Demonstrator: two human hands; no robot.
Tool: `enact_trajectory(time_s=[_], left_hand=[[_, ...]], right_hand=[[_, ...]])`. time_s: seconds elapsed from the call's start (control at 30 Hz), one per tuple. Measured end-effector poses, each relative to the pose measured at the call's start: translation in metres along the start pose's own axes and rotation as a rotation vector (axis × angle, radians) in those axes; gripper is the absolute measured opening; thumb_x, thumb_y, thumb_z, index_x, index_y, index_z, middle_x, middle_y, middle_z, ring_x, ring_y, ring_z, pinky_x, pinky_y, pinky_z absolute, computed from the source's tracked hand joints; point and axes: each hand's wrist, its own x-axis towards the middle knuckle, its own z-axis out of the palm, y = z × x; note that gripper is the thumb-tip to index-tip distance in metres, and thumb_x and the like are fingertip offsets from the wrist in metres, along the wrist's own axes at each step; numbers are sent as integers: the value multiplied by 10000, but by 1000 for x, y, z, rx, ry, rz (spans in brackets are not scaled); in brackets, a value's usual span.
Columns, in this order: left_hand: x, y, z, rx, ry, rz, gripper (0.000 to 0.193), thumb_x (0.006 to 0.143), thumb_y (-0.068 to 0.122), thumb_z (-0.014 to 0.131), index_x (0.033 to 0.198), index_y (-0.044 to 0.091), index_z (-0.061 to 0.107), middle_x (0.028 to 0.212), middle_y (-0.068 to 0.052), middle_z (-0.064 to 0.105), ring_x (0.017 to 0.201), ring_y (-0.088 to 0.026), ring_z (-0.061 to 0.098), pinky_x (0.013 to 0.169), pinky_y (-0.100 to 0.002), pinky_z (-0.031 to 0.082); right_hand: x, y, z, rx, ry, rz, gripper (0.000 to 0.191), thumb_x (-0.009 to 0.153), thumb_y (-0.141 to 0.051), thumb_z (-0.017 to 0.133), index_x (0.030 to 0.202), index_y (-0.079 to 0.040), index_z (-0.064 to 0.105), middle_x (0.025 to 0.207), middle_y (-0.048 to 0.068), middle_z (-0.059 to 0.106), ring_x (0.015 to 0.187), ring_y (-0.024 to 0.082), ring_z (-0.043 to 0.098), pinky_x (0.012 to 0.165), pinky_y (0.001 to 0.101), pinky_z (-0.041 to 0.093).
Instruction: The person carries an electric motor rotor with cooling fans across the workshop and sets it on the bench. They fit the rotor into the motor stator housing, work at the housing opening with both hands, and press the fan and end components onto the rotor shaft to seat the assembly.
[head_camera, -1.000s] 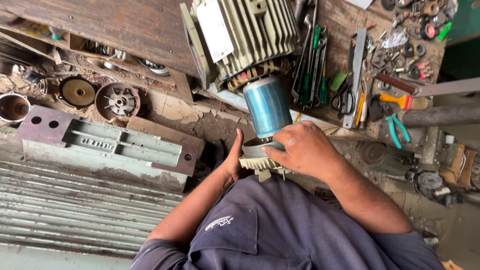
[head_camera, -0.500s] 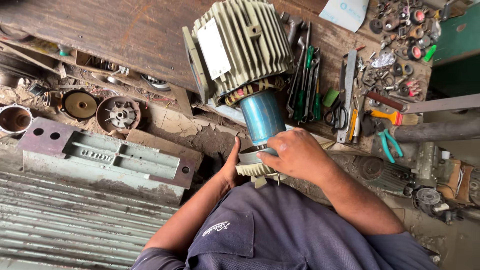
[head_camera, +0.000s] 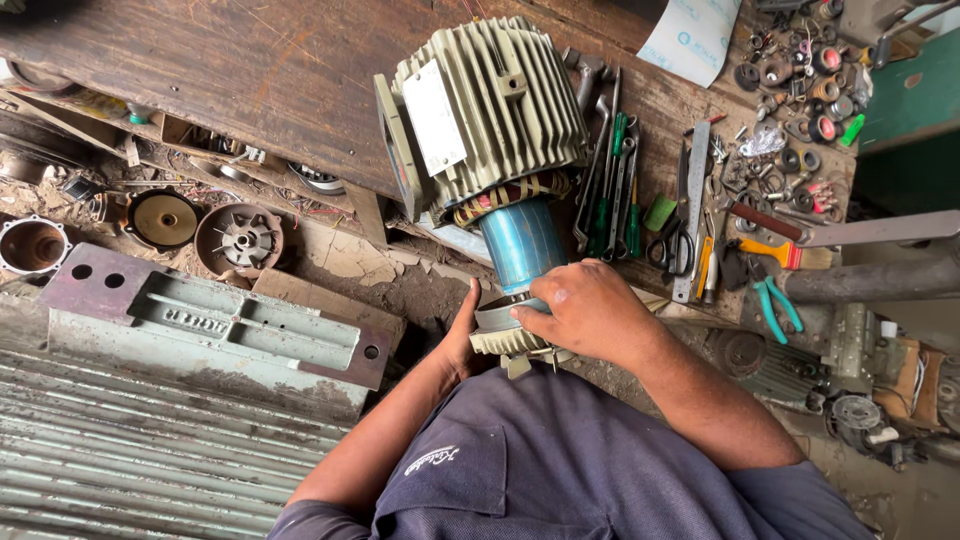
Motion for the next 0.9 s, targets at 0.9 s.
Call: enact_trajectory(time_s=[0.9], left_hand=[[18, 33, -4, -27, 4, 2, 1024, 844, 865, 404, 1487, 73, 499, 1389, -164, 633, 1222, -302, 650, 1054, -466, 514]], right_hand=[[41, 14, -19, 59, -71, 74, 416, 869, -446, 687, 772, -43, 721, 732, 177, 709, 777, 383, 708, 776, 521, 549]])
